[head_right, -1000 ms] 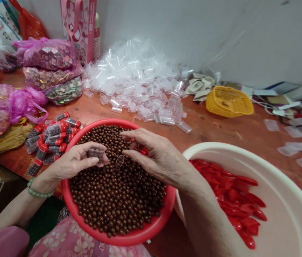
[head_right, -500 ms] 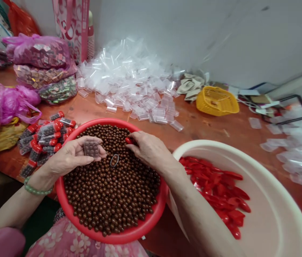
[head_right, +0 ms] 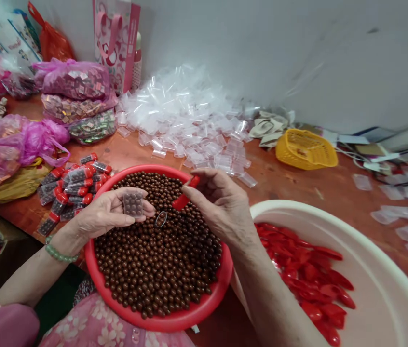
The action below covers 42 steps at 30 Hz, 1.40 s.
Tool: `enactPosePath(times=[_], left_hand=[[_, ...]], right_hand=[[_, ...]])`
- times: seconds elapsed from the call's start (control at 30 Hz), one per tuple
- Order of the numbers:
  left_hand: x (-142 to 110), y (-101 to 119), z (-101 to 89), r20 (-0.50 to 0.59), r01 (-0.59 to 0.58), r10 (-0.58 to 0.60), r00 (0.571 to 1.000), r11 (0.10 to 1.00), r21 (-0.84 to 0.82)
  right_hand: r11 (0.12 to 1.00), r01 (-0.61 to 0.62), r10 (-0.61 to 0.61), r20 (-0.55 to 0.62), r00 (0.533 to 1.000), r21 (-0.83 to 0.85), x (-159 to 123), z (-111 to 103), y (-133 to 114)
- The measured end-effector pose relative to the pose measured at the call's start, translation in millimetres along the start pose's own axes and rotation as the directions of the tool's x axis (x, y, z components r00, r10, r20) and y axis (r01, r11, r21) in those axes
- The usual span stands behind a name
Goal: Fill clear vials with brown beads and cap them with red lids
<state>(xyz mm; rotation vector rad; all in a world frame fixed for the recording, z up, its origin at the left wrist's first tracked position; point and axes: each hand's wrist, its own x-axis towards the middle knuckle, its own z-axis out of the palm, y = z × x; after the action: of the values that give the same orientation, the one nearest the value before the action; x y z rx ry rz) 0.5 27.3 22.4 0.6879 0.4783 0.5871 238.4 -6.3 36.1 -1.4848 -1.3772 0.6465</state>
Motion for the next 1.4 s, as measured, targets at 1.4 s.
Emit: enactPosePath(times=[1.4], left_hand=[[10.3, -1.5, -8.0, 0.075, 0.066, -0.060, 0.995, 0.995, -0.080]], right_hand=[[0.996, -0.030, 0.014, 0.180, 0.984, 0.086, 14.9, 20.0, -25.7]])
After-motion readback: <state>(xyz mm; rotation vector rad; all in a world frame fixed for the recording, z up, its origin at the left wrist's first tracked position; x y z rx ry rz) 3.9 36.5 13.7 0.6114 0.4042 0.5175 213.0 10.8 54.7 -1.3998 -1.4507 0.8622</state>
